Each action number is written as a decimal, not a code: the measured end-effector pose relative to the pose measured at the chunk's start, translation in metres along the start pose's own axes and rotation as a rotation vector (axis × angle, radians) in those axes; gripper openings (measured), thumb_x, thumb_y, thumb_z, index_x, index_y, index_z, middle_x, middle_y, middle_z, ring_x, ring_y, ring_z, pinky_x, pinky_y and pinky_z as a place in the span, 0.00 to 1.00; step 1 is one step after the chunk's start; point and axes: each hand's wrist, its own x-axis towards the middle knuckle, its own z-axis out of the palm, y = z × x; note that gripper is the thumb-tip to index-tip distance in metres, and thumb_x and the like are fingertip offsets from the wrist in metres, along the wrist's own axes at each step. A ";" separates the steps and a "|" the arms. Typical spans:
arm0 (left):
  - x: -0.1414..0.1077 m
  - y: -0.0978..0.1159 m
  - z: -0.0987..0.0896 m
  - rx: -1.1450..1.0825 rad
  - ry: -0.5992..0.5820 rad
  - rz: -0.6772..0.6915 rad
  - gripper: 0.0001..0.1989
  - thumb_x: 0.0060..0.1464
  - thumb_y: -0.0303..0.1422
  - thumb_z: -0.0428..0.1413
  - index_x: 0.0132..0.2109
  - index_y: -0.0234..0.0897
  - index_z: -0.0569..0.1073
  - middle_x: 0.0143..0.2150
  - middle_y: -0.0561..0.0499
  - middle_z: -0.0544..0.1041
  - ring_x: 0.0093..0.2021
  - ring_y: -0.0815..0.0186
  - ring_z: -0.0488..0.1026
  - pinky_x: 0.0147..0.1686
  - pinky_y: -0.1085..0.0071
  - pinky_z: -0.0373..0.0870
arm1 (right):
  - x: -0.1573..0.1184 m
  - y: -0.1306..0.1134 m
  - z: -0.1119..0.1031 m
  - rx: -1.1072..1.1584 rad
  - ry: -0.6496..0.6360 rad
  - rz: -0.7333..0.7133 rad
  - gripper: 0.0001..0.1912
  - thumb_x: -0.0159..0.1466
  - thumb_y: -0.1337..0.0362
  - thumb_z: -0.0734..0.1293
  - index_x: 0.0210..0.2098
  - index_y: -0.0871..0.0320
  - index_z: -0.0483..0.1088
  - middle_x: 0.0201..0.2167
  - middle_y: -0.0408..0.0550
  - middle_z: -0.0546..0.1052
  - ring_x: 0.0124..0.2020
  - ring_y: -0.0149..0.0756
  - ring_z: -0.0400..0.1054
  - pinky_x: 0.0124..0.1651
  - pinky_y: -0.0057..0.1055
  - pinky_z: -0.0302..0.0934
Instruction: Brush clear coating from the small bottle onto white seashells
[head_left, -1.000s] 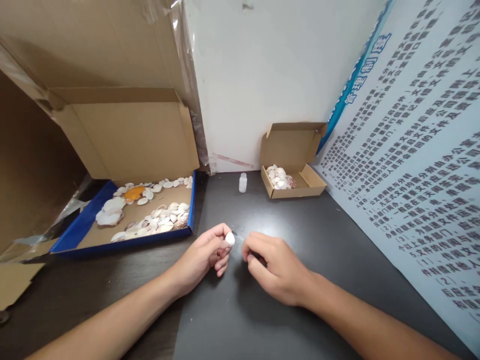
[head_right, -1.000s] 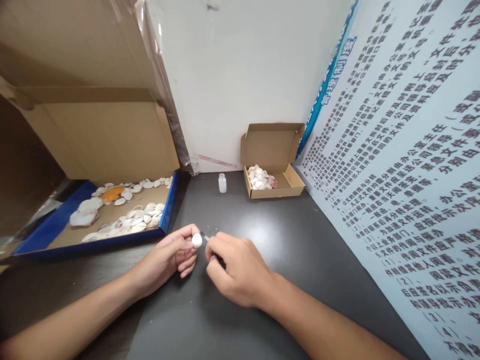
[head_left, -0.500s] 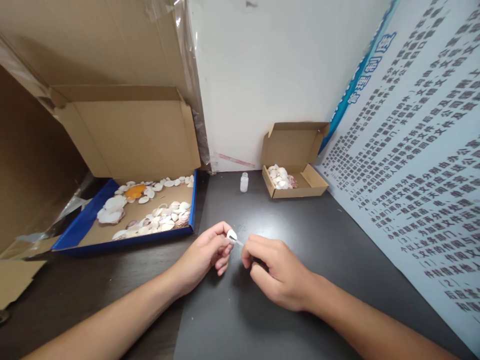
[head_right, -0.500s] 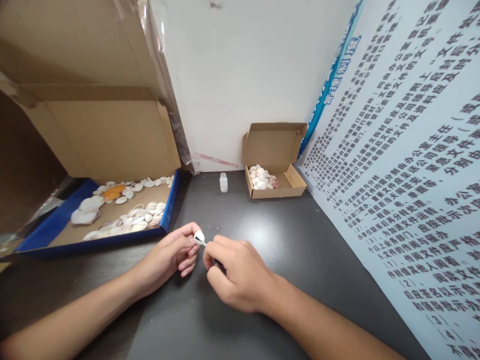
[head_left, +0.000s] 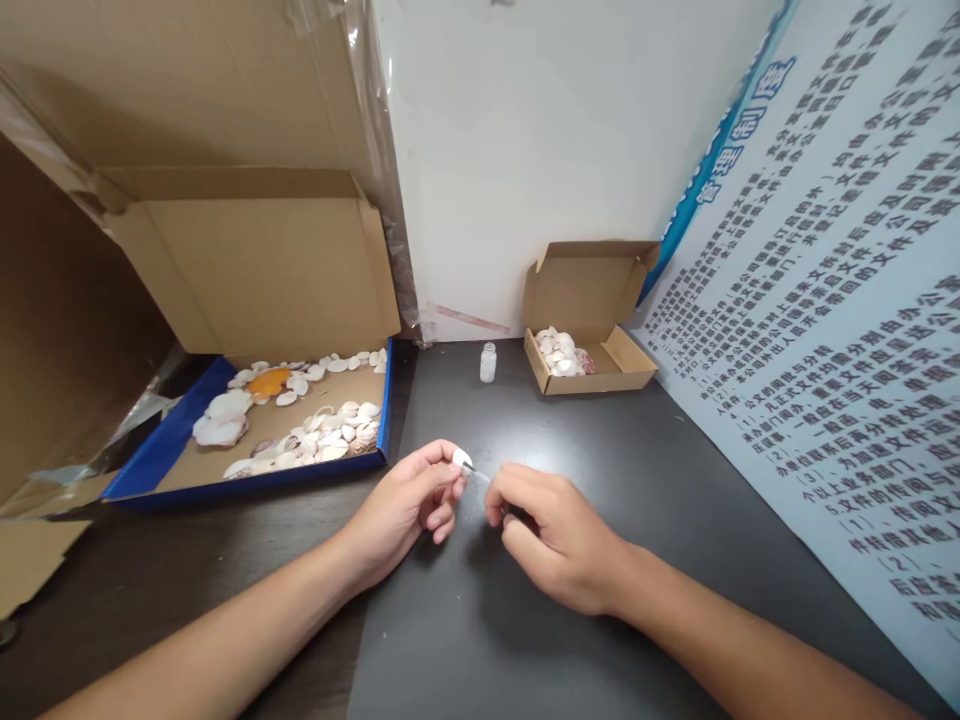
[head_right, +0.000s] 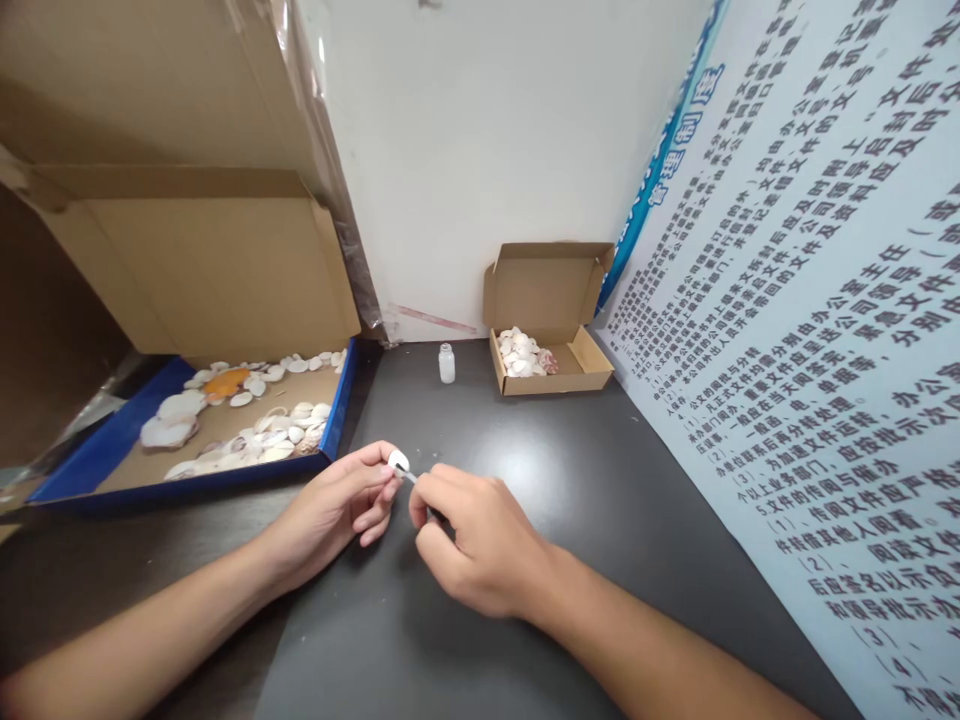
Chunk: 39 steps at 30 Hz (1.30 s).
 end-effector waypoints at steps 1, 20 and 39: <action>0.000 0.000 0.000 -0.002 0.000 -0.003 0.07 0.56 0.33 0.57 0.35 0.36 0.66 0.26 0.58 0.66 0.17 0.79 0.55 0.16 0.80 0.59 | 0.000 0.000 0.000 0.001 -0.009 -0.002 0.06 0.57 0.74 0.58 0.30 0.56 0.61 0.27 0.40 0.66 0.27 0.30 0.57 0.32 0.28 0.49; 0.003 0.003 -0.006 -0.115 -0.016 -0.073 0.12 0.56 0.34 0.60 0.31 0.35 0.66 0.20 0.61 0.55 0.18 0.78 0.47 0.17 0.81 0.51 | -0.003 0.000 0.003 0.119 -0.019 -0.021 0.10 0.55 0.75 0.56 0.33 0.56 0.62 0.29 0.41 0.65 0.29 0.32 0.58 0.33 0.29 0.52; 0.003 0.005 -0.006 -0.133 -0.005 -0.064 0.13 0.57 0.32 0.59 0.30 0.36 0.63 0.19 0.63 0.49 0.18 0.77 0.44 0.17 0.81 0.47 | -0.003 -0.003 0.003 0.091 -0.065 0.042 0.07 0.52 0.73 0.58 0.29 0.56 0.60 0.23 0.38 0.63 0.25 0.30 0.55 0.29 0.28 0.48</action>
